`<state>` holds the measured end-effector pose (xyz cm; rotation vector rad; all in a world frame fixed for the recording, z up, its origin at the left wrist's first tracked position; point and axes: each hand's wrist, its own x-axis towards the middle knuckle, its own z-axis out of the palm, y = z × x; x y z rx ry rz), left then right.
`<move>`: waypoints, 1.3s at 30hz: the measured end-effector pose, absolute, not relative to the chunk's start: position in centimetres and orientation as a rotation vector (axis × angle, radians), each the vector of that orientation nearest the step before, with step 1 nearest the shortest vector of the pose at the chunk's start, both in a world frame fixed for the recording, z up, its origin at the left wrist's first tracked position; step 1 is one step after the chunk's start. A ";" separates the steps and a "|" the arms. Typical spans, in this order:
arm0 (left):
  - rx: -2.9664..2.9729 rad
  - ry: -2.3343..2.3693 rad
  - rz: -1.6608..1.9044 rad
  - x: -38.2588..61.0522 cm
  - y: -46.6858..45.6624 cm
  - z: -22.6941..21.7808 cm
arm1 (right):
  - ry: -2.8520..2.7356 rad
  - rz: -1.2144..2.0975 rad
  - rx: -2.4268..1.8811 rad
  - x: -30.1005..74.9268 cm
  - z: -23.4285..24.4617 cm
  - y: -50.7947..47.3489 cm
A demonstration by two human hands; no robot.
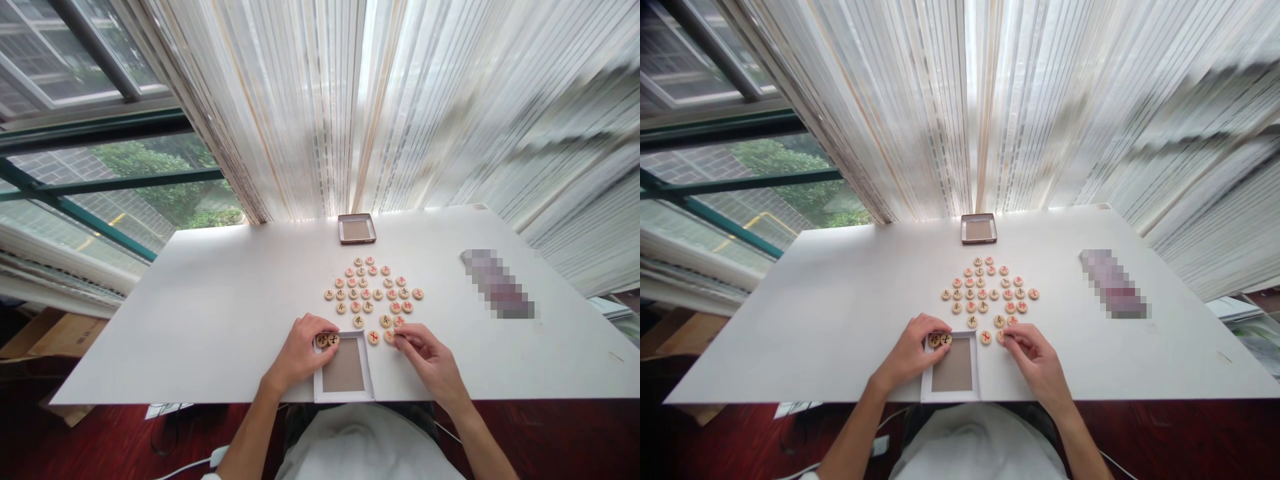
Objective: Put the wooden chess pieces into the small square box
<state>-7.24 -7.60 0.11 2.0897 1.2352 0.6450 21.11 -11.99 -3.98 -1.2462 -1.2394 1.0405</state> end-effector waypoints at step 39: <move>2.053 1.185 0.877 -4.9 -9.6 2.9 | -1.286 1.156 -1.225 19.1 -1.4 -13.0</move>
